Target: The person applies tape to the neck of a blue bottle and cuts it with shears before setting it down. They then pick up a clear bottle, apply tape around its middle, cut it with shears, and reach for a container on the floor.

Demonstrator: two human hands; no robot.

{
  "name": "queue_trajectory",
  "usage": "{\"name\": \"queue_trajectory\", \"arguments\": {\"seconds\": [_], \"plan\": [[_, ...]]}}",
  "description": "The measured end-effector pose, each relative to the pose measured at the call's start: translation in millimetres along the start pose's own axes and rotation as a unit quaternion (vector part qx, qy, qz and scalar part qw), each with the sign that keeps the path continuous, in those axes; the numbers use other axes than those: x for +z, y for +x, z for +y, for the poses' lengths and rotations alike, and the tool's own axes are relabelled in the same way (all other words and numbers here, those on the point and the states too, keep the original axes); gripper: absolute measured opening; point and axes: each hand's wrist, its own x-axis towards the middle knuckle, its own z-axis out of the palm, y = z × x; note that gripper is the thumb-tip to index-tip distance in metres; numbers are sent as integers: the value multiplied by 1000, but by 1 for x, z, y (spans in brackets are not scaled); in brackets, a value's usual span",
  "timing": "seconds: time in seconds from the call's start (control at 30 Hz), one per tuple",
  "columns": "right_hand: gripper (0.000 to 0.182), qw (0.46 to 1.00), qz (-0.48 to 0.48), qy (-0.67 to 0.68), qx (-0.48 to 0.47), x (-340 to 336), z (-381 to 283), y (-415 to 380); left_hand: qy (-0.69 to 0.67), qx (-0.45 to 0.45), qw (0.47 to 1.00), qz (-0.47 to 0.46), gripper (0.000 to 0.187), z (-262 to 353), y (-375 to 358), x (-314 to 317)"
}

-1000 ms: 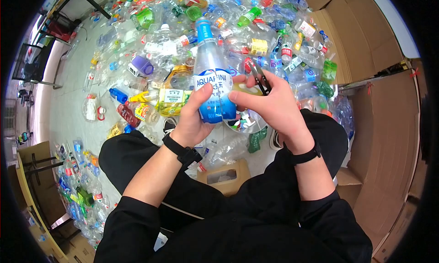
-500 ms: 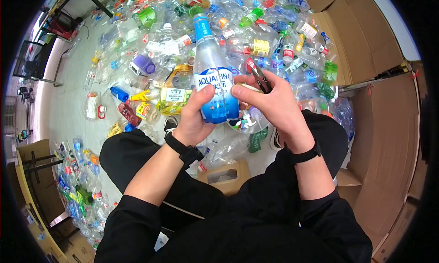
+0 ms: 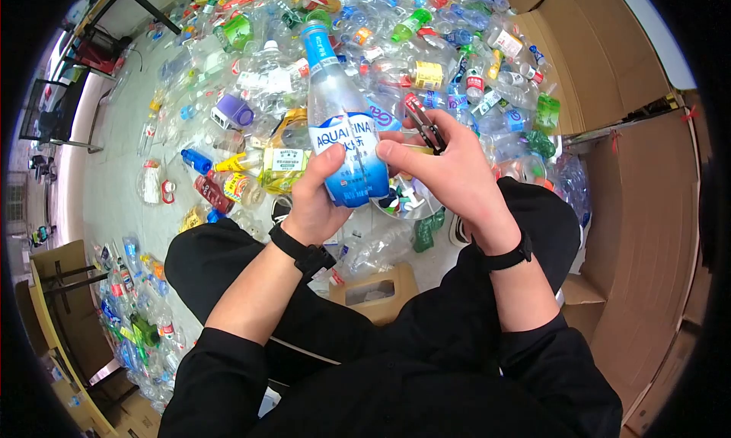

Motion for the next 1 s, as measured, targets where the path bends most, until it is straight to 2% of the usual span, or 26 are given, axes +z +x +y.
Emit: {"name": "queue_trajectory", "arguments": {"seconds": [0.07, 0.1, 0.17, 0.23, 0.33, 0.43, 0.57, 0.73, 0.9, 1.0], "plan": [[46, 984, 80, -130, -90, 0, 5, 2, -21, 17, 1000, 9, 79, 1, 1, 1], [46, 984, 79, -130, -91, -1, 3, 2, -41, 34, 998, 19, 75, 2, 2, 1], [46, 994, 95, 24, -43, -9, -4, 0, -42, 52, 998, 22, 75, 3, 5, 0], [48, 997, 71, 41, -18, -8, -10, -9, -24, 68, 995, 73, 79, 6, 6, 0], [45, 998, -20, 36, 44, 3, -9, -23, -24, 80, 993, 87, 78, 8, 6, -2], [45, 997, -73, -20, 33, 11, 3, -23, -27, 82, 993, 78, 78, 7, 6, -8], [45, 995, -80, -19, 52, 14, 8, -18, 0, 83, 995, 51, 76, 4, 3, -3], [44, 997, -72, 10, 7, 18, 6, -19, 37, 71, 996, 30, 75, 3, 2, -4], [44, 996, -76, 21, 34, 18, 13, -19, 32, 74, 997, 20, 74, 2, 2, -8], [41, 996, -62, 43, 46, 17, 2, -20, 5, 73, 996, 55, 75, 4, 2, -4]]}}
